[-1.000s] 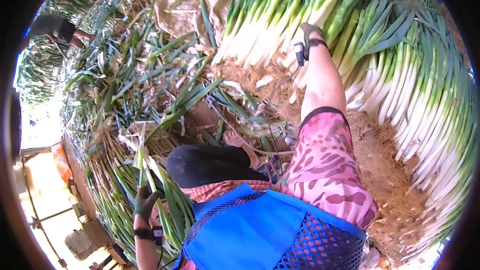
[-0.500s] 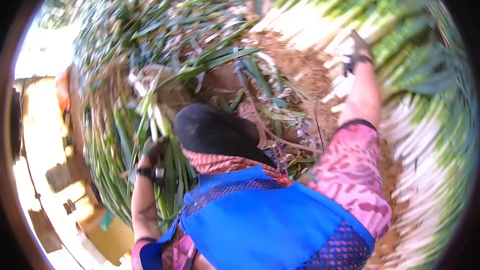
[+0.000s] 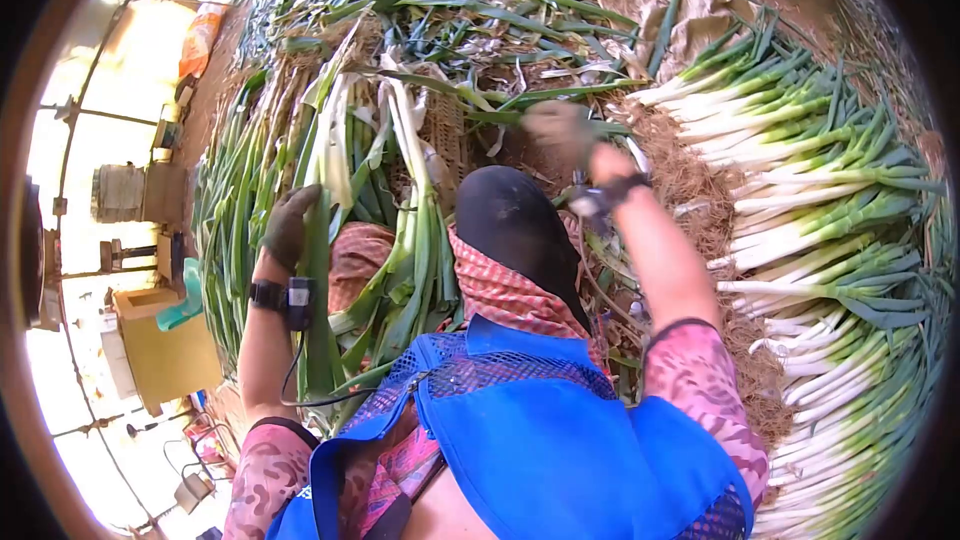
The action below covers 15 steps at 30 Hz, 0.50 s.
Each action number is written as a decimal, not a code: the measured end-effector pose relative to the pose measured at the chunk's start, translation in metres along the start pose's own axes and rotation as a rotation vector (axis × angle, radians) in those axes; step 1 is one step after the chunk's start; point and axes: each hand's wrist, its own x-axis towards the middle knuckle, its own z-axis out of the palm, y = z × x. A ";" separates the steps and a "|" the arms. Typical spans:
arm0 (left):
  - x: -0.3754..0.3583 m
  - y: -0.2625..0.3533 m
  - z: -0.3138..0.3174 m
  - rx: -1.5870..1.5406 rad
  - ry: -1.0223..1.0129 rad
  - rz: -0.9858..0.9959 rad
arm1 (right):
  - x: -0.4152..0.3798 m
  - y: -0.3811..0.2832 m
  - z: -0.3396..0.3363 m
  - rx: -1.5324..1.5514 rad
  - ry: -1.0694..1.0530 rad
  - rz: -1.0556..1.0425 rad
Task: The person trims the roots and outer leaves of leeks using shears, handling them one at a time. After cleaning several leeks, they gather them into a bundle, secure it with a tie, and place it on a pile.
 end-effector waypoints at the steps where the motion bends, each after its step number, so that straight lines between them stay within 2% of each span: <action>1: 0.001 -0.001 -0.007 0.061 -0.022 -0.032 | 0.013 -0.015 0.045 -0.053 -0.125 0.046; 2: 0.013 -0.031 -0.021 0.681 -0.092 0.518 | 0.026 -0.030 0.089 -0.110 -0.252 0.085; 4: 0.020 -0.033 -0.005 0.000 0.031 -0.203 | 0.068 -0.013 0.160 -0.325 -0.376 0.121; 7: 0.022 -0.033 0.006 -0.083 0.088 -0.188 | 0.130 0.060 0.234 -0.650 -0.247 0.164; 8: 0.027 -0.038 0.002 -0.097 0.084 -0.193 | 0.130 0.079 0.251 -0.323 -0.065 0.290; 10: 0.034 -0.045 -0.005 -0.146 0.032 -0.217 | 0.111 0.111 0.274 -0.053 0.260 -0.117; 11: 0.034 -0.040 -0.004 -0.189 -0.017 -0.241 | 0.107 0.094 0.267 -0.001 0.152 0.083; 13: 0.039 -0.046 -0.003 -0.296 -0.087 -0.263 | 0.100 0.071 0.252 0.307 -0.107 0.556; 14: 0.038 -0.040 0.001 -0.301 -0.085 -0.272 | 0.110 0.065 0.253 0.198 -0.130 0.624; 15: 0.039 -0.032 0.005 -0.307 -0.083 -0.271 | 0.112 0.061 0.249 0.193 -0.134 0.536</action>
